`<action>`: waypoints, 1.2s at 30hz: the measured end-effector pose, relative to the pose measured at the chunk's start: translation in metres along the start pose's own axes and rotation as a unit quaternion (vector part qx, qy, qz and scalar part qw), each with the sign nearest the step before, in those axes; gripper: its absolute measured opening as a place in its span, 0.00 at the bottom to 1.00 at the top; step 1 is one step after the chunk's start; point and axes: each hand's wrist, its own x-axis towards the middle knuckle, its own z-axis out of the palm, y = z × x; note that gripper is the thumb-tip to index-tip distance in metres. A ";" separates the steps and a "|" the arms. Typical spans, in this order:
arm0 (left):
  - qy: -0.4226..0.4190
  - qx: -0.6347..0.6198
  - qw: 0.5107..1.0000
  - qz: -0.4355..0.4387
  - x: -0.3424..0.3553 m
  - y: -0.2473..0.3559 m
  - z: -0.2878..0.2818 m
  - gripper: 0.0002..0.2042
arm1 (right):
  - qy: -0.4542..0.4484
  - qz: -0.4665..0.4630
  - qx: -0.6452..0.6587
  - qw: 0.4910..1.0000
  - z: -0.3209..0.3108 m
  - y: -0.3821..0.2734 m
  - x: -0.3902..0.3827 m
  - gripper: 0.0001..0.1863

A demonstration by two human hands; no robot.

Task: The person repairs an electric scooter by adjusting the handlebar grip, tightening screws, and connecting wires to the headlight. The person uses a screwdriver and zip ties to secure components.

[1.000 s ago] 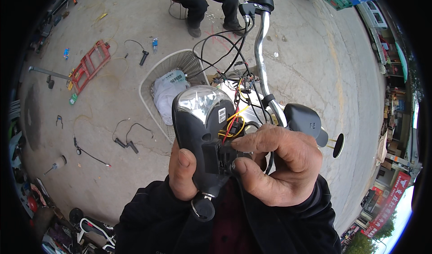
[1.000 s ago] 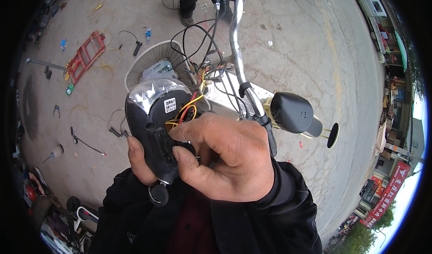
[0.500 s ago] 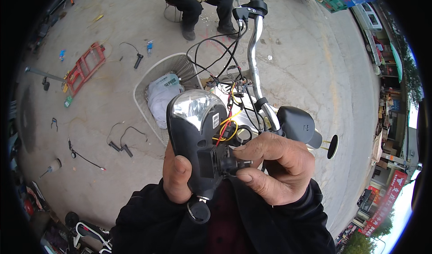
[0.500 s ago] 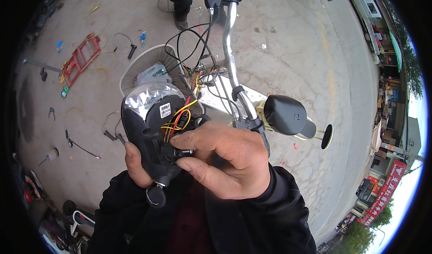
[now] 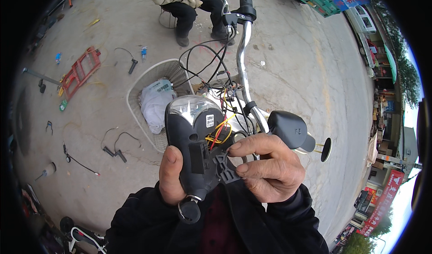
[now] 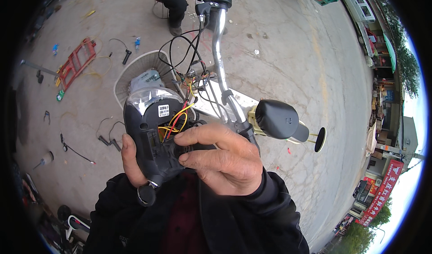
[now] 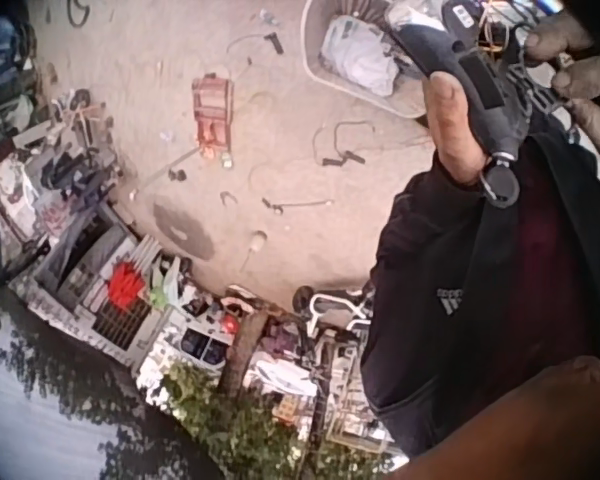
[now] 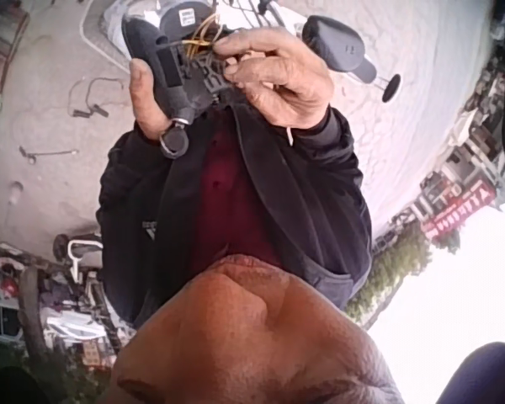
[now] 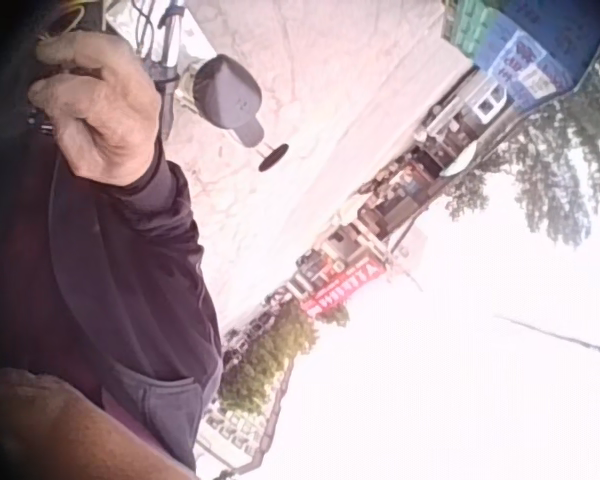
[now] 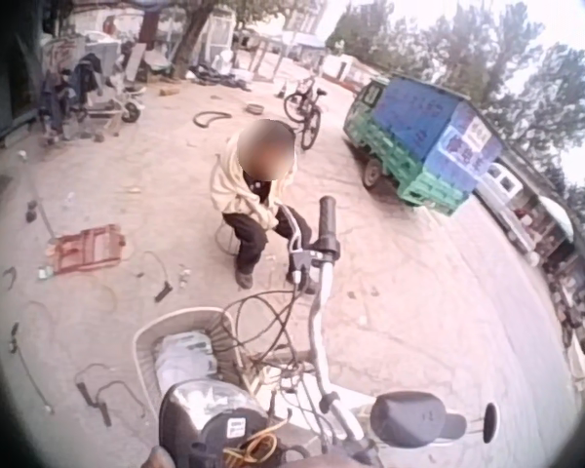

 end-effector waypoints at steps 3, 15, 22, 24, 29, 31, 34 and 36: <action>-0.028 -0.124 0.991 0.051 -0.001 -0.005 0.003 0.34 | 0.002 -0.023 -0.054 0.998 0.004 -0.005 0.000 0.09; -0.037 -0.111 0.993 0.021 -0.001 -0.008 -0.007 0.35 | 0.005 -0.067 -0.120 0.990 0.014 -0.013 0.000 0.12; 0.023 -0.114 0.993 -0.007 -0.008 -0.011 -0.007 0.36 | 0.002 -0.075 -0.134 0.988 0.015 -0.009 -0.001 0.18; 0.016 -0.082 0.996 -0.040 -0.006 -0.013 -0.014 0.49 | 0.000 -0.064 -0.138 0.988 0.013 -0.009 -0.001 0.20; -0.001 -0.073 0.996 -0.052 -0.009 -0.017 -0.023 0.50 | -0.032 -0.079 -0.163 0.983 0.002 -0.010 0.006 0.22; -0.002 -0.064 0.996 -0.054 -0.010 -0.017 -0.023 0.49 | -0.051 -0.097 -0.165 0.980 -0.003 -0.010 0.009 0.22; 0.000 -0.053 0.997 -0.052 -0.008 -0.015 -0.020 0.49 | -0.072 -0.112 -0.174 0.976 -0.007 -0.011 0.013 0.22; 0.001 -0.046 0.998 -0.051 -0.007 -0.015 -0.019 0.49 | -0.082 -0.122 -0.182 0.972 -0.010 -0.011 0.015 0.22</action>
